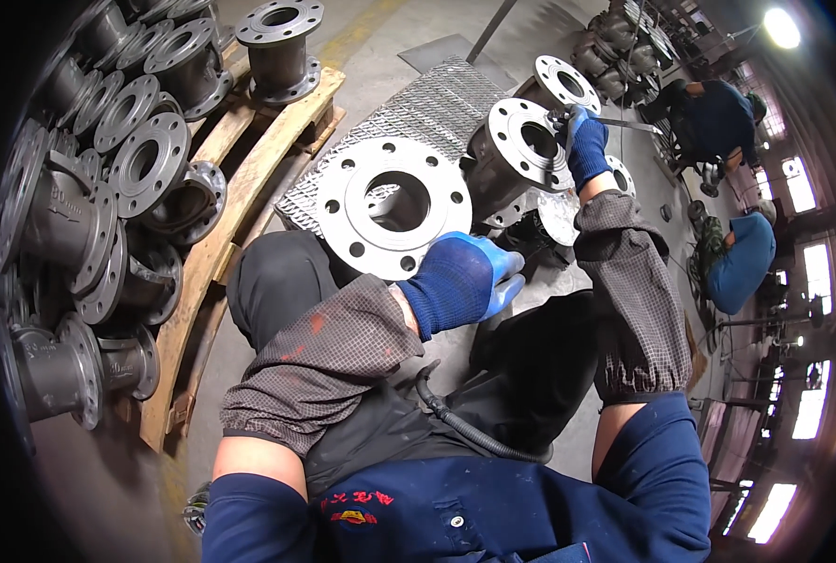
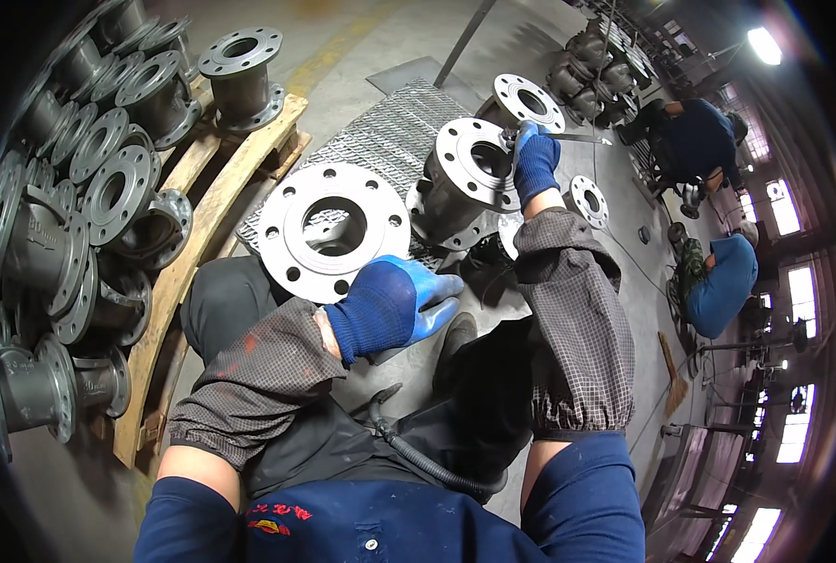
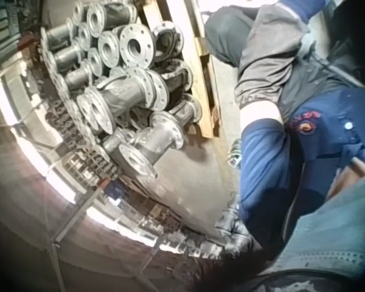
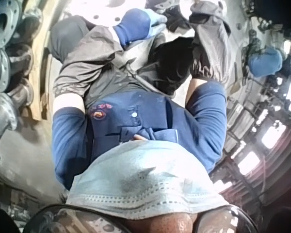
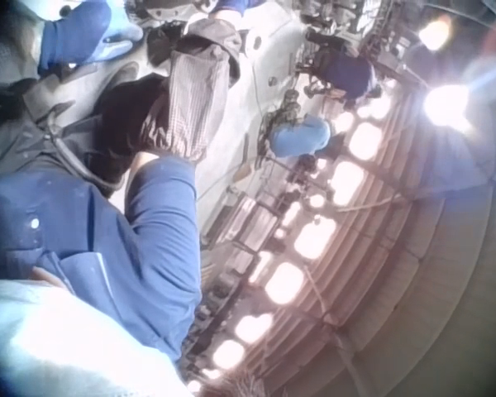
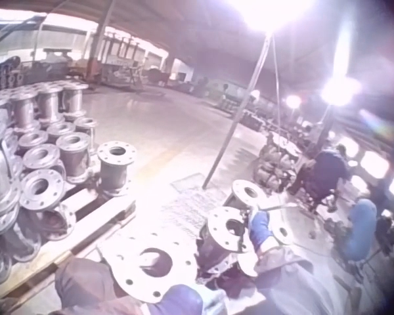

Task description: The person holds a metal valve body, turning it over to view different sides and openings. The person uses a brush to scrub the interior and exterior surfaces of the valve body and then uses an air nozzle to blow air into the valve openings.

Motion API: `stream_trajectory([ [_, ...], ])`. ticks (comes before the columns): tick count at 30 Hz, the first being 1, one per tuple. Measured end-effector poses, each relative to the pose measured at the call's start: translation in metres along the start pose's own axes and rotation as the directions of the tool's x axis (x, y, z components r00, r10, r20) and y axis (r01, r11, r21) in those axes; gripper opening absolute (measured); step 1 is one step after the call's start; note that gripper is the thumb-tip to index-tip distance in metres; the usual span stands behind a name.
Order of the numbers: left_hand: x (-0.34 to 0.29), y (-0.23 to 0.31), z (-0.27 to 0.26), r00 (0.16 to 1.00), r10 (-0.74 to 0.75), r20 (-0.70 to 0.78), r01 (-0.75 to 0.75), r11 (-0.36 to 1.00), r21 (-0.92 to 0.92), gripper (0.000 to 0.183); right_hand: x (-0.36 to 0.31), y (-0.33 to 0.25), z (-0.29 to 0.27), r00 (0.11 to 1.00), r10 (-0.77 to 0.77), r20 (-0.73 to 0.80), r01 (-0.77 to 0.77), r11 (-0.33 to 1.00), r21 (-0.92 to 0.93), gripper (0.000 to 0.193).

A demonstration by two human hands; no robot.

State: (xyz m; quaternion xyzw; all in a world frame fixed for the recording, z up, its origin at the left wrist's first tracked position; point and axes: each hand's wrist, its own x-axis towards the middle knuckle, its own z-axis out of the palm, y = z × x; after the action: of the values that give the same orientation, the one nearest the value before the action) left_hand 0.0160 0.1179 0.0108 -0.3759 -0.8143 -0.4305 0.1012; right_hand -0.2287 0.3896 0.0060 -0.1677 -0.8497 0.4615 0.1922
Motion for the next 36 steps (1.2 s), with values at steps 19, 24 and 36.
stream_trajectory([
  [19,0.002,0.001,0.001,1.0,-0.025,0.007,0.025,1.0,0.017,0.023,-0.072,-0.043,0.027,0.927,-0.316,0.203,0.319,0.948,0.02,0.026],
  [24,0.0,-0.001,0.0,1.0,-0.024,0.007,0.024,1.0,0.015,0.023,-0.101,-0.055,0.009,0.853,-0.364,0.375,0.364,0.928,0.075,0.026],
  [36,-0.002,0.0,0.0,0.995,0.055,-0.078,-0.056,0.998,-0.015,0.02,-0.132,-0.096,-0.073,0.833,-0.27,0.483,0.223,0.963,0.153,0.036],
])
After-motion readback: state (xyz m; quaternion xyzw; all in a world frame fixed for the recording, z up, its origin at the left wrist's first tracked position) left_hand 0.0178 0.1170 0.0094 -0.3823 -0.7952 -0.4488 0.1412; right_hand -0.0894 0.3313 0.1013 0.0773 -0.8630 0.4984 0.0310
